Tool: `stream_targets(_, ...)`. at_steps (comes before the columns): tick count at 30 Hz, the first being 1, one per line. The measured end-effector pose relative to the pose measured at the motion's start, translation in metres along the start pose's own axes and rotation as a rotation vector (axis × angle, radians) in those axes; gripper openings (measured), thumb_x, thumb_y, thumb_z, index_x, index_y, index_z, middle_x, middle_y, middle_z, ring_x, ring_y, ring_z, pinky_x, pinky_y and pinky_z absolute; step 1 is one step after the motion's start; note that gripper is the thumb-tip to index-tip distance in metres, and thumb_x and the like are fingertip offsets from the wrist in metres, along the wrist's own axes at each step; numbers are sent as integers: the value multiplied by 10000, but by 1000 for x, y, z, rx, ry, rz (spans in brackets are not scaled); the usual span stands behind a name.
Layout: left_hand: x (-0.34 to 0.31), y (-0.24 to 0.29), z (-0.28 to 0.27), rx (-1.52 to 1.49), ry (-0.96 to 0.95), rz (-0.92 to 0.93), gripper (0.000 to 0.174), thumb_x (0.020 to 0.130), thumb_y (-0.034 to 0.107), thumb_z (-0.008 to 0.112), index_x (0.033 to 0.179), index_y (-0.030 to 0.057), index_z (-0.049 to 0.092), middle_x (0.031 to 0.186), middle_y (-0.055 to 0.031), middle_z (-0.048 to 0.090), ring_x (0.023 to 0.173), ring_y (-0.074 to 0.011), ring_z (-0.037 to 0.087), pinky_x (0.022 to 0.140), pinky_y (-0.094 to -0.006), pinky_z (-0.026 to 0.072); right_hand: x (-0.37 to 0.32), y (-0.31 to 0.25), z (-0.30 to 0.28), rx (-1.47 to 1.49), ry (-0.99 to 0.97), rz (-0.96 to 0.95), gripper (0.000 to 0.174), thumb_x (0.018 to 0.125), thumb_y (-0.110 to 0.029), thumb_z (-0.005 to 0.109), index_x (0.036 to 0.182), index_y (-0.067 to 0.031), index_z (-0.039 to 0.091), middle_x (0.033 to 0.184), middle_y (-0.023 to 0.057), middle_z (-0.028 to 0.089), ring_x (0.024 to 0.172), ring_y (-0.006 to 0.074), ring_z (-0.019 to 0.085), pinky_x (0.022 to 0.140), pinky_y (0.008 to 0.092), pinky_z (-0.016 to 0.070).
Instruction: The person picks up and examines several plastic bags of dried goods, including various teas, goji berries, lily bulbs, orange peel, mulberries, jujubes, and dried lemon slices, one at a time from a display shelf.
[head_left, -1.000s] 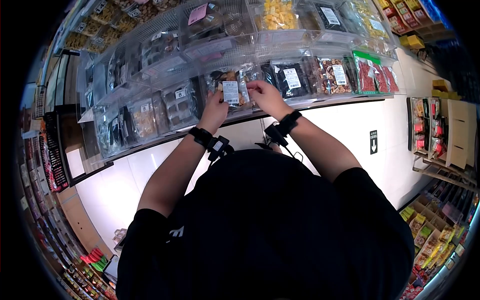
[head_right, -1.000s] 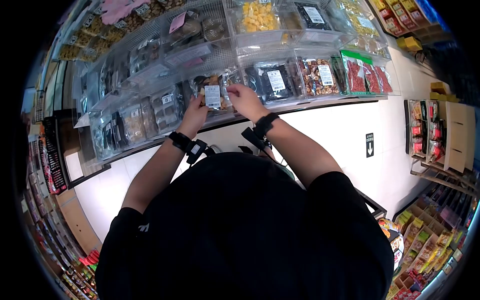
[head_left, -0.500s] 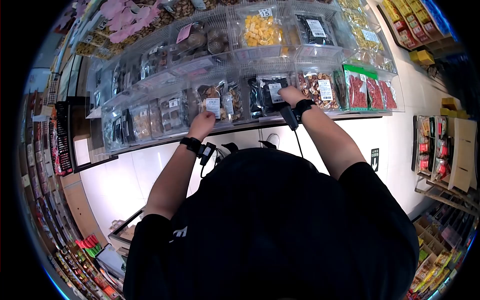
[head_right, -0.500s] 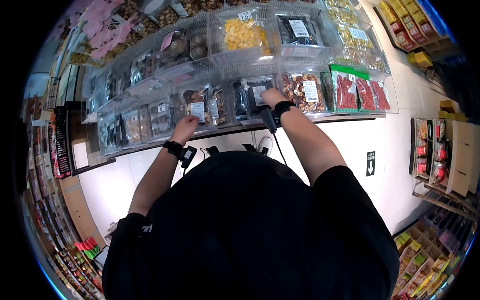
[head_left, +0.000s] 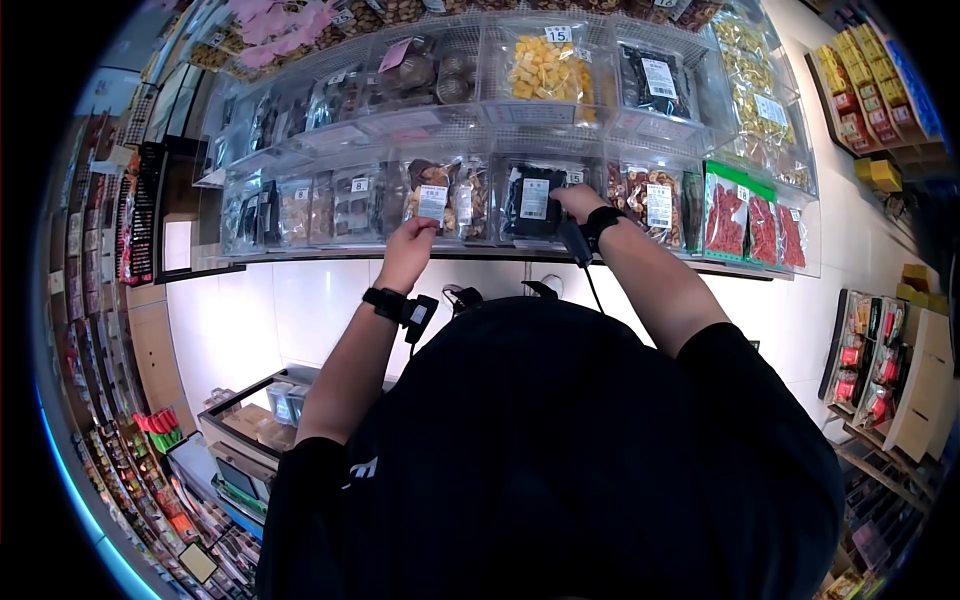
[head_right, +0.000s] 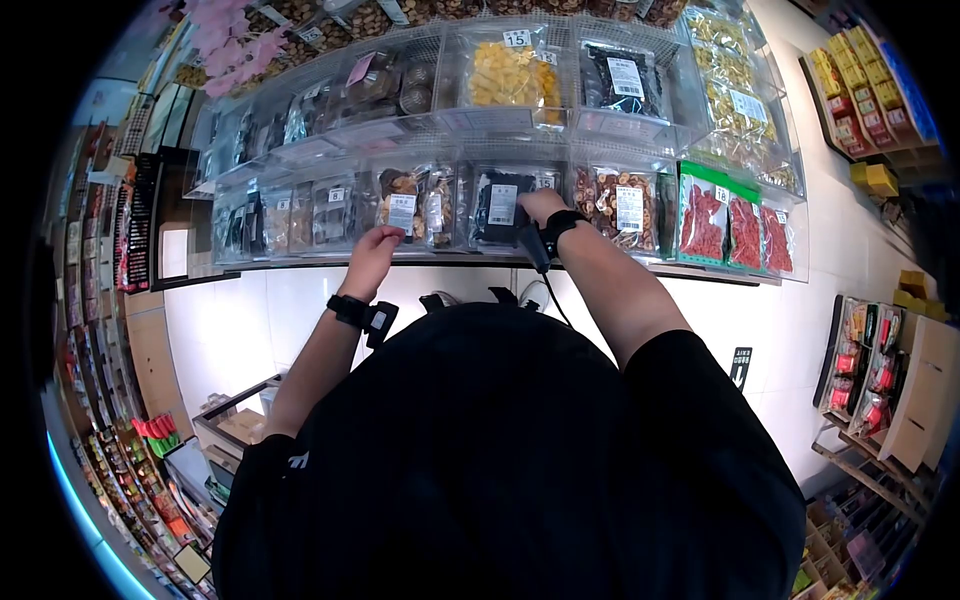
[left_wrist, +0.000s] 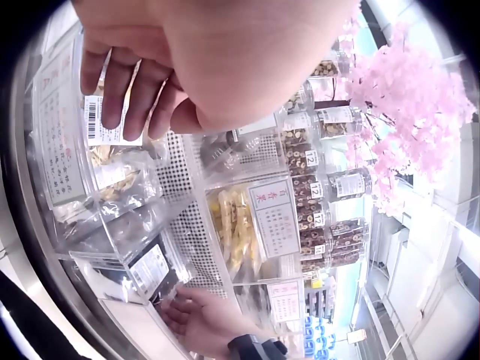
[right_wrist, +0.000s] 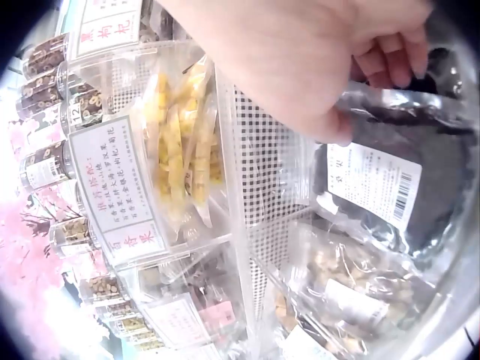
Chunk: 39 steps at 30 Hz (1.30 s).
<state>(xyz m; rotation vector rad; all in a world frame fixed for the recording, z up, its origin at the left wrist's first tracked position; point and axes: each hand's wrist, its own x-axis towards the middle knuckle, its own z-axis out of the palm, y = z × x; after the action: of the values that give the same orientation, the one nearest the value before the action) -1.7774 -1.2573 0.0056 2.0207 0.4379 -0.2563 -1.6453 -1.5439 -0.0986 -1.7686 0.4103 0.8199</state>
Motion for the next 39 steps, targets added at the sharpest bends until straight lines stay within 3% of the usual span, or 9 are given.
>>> stream_targets(3,-7,11,1,-67,-11,-7,232,880,131,494,1025,6,625,990,-61,645,959,-155,569,860,-274,409,49,33,10,156,-154,-56,280,784,-195,646,884,61,594,788,126,603,667,221,585,552,379,459)
stream_targets(10,-9,30,3,-274,-108,-41,230,908,140,474,1064,29,602,1003,-44,638,936,-113,579,819,-250,425,-16,-12,15,112,-89,-45,257,816,-150,629,943,67,572,788,103,596,633,210,581,519,355,453)
stream_targets(12,-7,36,4,-316,-124,-28,230,914,140,469,1071,30,597,1004,-42,636,927,-111,583,809,-244,432,-26,-15,12,380,-115,-91,226,838,-114,594,964,72,569,804,106,604,663,212,603,523,355,470)
stream_targets(17,-1,66,13,-385,-234,-26,246,922,184,507,1102,29,574,1009,-30,622,905,-107,586,778,-230,457,-72,-36,-15,586,-262,-94,207,903,-63,504,1052,76,540,949,139,620,839,225,629,732,349,523)
stream_targets(22,0,108,36,-298,-321,-73,449,889,335,573,1207,33,475,1082,-50,581,956,-139,566,824,-296,451,-139,-63,-37,592,-406,-231,274,914,-60,495,1172,30,499,1041,115,613,917,186,615,747,326,520)
stream_targets(24,-9,133,38,-345,-382,-69,462,887,285,599,1242,35,439,1089,-60,586,971,-151,572,835,-325,466,-165,-79,-43,602,-398,-352,245,923,-53,494,1165,-23,510,1065,75,602,971,157,589,812,299,512)
stream_targets(28,-28,176,40,-679,-614,180,415,874,72,595,1244,45,408,1145,-72,571,1029,-162,569,831,-332,487,-203,-107,-57,543,-373,-650,349,927,-66,497,1269,-32,434,1124,78,586,997,144,577,839,273,480)
stream_targets(33,-51,219,34,-578,-387,397,528,826,-45,605,1285,27,355,1117,-88,585,995,-147,583,842,-268,482,-262,-145,-69,400,-222,-826,447,842,-19,627,1244,-27,432,1088,58,596,976,115,575,847,258,475)
stream_targets(39,-72,251,16,-543,-336,641,538,830,-64,593,1301,-11,339,1129,-92,580,1013,-137,576,876,-262,474,-285,-166,-79,312,-214,-1004,475,832,26,620,1266,0,429,1129,60,578,992,111,570,834,240,483)
